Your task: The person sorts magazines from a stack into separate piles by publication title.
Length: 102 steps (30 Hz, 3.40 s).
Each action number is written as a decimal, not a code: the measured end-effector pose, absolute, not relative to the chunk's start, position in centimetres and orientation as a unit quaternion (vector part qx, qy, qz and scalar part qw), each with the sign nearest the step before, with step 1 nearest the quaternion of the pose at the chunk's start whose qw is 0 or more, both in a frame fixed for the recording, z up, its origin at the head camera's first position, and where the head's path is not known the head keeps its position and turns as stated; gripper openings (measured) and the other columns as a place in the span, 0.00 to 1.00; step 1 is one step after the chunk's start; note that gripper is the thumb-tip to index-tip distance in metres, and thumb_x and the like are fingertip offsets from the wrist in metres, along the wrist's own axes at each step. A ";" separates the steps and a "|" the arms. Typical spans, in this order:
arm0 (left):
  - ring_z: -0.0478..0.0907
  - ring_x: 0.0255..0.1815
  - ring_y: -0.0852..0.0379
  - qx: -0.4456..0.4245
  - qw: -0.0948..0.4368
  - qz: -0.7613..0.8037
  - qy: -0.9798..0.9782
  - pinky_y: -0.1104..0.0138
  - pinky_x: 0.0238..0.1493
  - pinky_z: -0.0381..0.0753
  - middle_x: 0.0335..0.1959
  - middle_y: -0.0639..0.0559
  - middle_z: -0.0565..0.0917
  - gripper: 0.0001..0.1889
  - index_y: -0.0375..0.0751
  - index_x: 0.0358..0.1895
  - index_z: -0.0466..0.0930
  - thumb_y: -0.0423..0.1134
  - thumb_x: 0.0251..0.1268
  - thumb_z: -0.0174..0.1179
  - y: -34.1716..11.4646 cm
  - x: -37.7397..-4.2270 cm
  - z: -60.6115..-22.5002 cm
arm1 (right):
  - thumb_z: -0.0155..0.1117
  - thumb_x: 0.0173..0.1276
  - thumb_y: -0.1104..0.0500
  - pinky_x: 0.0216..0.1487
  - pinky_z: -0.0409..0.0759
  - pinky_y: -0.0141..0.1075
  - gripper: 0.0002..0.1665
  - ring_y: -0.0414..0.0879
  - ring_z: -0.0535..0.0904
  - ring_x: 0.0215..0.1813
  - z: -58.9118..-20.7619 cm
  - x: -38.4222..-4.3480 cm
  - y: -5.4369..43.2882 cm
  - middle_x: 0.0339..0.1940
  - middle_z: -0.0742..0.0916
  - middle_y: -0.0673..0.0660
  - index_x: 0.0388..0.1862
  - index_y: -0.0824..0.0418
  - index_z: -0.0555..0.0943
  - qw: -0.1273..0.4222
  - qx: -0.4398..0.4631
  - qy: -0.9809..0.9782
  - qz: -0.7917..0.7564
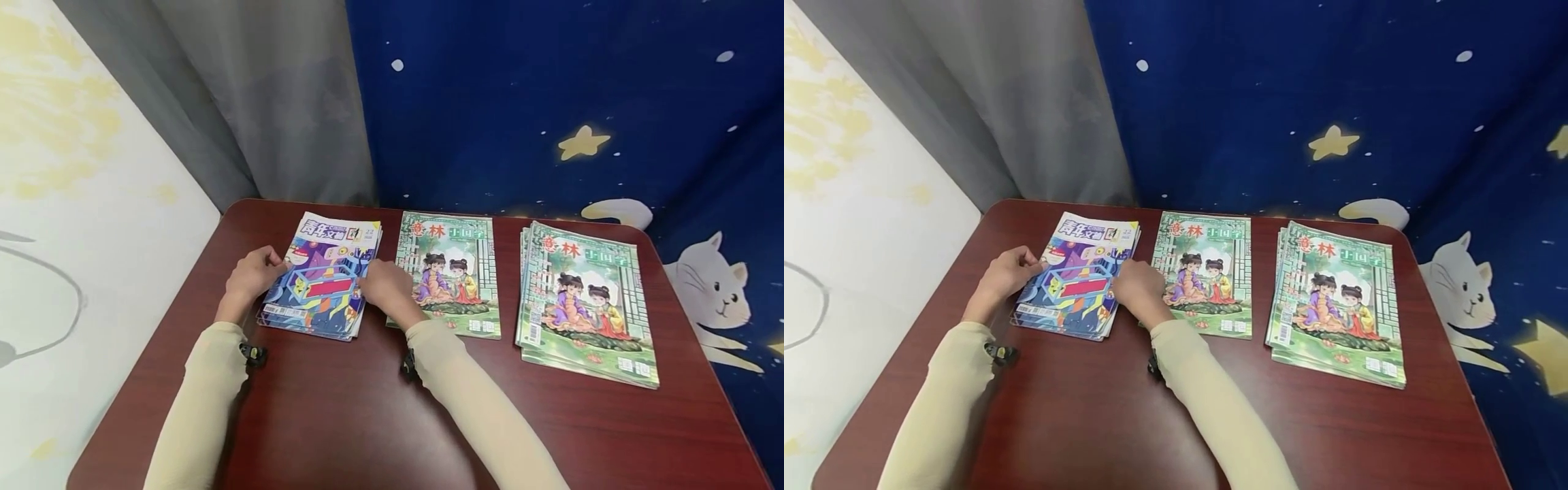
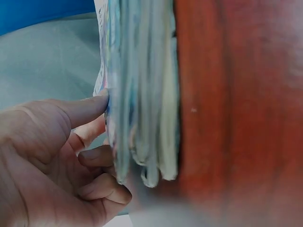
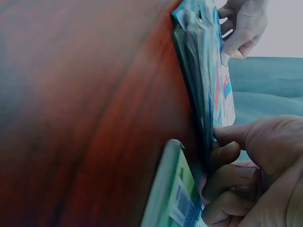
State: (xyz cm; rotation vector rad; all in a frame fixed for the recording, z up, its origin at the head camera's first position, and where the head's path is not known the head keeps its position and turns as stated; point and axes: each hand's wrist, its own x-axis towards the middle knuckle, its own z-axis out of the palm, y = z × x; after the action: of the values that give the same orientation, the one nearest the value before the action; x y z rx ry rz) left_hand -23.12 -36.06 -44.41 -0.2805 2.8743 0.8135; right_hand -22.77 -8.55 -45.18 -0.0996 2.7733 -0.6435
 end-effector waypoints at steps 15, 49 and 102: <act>0.83 0.38 0.34 -0.113 0.013 0.150 0.982 0.43 0.41 0.82 0.43 0.29 0.83 0.32 0.29 0.60 0.68 0.56 0.72 0.62 -33.5 -23.0 -44.0 | 0.61 0.78 0.36 0.21 0.71 0.40 0.24 0.47 0.78 0.23 -46.3 -21.4 -2.9 0.21 0.82 0.50 0.27 0.49 0.76 -0.008 -0.034 0.960 -0.277; 0.80 0.37 0.50 0.096 0.127 0.279 0.947 0.58 0.43 0.80 0.38 0.45 0.87 0.26 0.42 0.51 0.84 0.64 0.75 0.60 -20.7 -24.4 -41.0 | 0.57 0.76 0.31 0.19 0.72 0.43 0.36 0.56 0.81 0.26 -45.5 -19.4 14.3 0.35 0.89 0.66 0.57 0.61 0.85 -0.007 0.087 0.971 -0.221; 0.58 0.15 0.58 0.120 0.254 0.165 0.945 0.64 0.24 0.65 0.12 0.56 0.60 0.28 0.45 0.16 0.67 0.50 0.72 0.69 -16.1 -26.9 -43.4 | 0.64 0.72 0.33 0.23 0.66 0.40 0.31 0.47 0.67 0.22 -44.5 -22.0 12.9 0.18 0.71 0.51 0.22 0.55 0.72 0.161 0.087 0.962 -0.201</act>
State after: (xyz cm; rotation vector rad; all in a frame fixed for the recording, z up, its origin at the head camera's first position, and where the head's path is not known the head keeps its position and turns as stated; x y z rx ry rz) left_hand -26.85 -16.06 -43.40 0.3269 2.5684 0.4486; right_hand -22.00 12.90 -44.45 0.2476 2.7483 -0.5735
